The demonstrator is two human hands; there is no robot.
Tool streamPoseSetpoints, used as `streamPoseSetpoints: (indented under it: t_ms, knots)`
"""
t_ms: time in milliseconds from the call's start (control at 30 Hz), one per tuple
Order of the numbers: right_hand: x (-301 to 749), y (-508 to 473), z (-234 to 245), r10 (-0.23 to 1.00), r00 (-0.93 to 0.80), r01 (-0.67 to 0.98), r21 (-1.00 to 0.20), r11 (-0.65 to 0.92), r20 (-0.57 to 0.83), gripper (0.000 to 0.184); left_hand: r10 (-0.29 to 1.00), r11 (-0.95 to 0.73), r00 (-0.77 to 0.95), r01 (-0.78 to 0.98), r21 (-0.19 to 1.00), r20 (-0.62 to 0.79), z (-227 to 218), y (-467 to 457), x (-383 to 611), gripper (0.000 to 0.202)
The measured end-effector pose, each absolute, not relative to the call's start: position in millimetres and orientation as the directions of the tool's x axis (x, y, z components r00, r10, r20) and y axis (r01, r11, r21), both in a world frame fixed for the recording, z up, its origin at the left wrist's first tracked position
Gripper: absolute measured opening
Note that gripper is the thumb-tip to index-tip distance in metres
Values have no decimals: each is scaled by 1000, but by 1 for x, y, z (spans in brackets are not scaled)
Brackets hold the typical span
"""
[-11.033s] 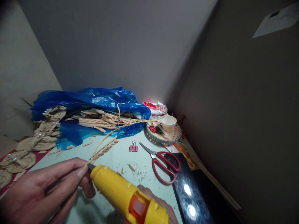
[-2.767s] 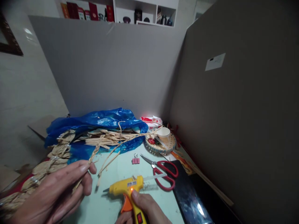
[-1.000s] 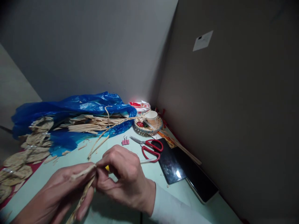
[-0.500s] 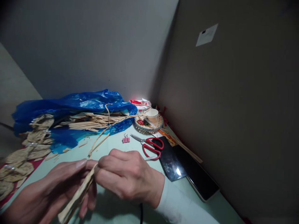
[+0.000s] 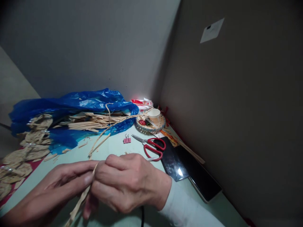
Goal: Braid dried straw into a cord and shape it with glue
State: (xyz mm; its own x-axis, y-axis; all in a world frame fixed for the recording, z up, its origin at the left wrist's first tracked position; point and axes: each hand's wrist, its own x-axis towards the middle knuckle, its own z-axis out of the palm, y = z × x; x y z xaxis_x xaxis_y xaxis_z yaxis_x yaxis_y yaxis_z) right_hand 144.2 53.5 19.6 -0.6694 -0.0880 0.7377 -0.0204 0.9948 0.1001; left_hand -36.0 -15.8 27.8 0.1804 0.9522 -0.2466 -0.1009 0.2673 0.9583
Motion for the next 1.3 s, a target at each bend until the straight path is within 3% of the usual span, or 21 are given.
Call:
streamPoseSetpoints:
  t_ms: [300,367,500,600,767,933,1067,1167,1300]
  knots:
    - [148,56,14,-66,-671,-13,77,997,738,38,963,230,140,14,973,-229,30,-14,-35,21]
    - [148,53,10,43,-621,3,-52,999,782,27,976,195,85,71,978,-201,30,-16,-33,20]
    - [146,44,7,427,-495,39,-471,881,757,9,990,139,-40,233,962,-133,30,-21,-28,16]
    - [145,39,9,546,-494,59,-600,797,677,11,996,67,-82,369,927,-40,28,-25,-25,13]
    - [144,35,10,616,-500,76,-678,731,608,20,994,-24,-84,444,896,69,21,-28,-23,5]
    - [144,33,8,637,-508,68,-710,701,581,19,932,-132,-235,489,862,275,13,-31,-19,27]
    - [144,33,7,628,-552,9,-749,663,549,20,908,-171,-252,508,844,335,5,-34,-17,33]
    - [144,34,5,663,-546,-30,-803,595,512,18,907,-238,-137,615,751,399,0,-33,-20,27]
    - [143,34,3,731,-496,-108,-868,485,470,18,868,-341,44,776,530,494,-2,-30,-27,21]
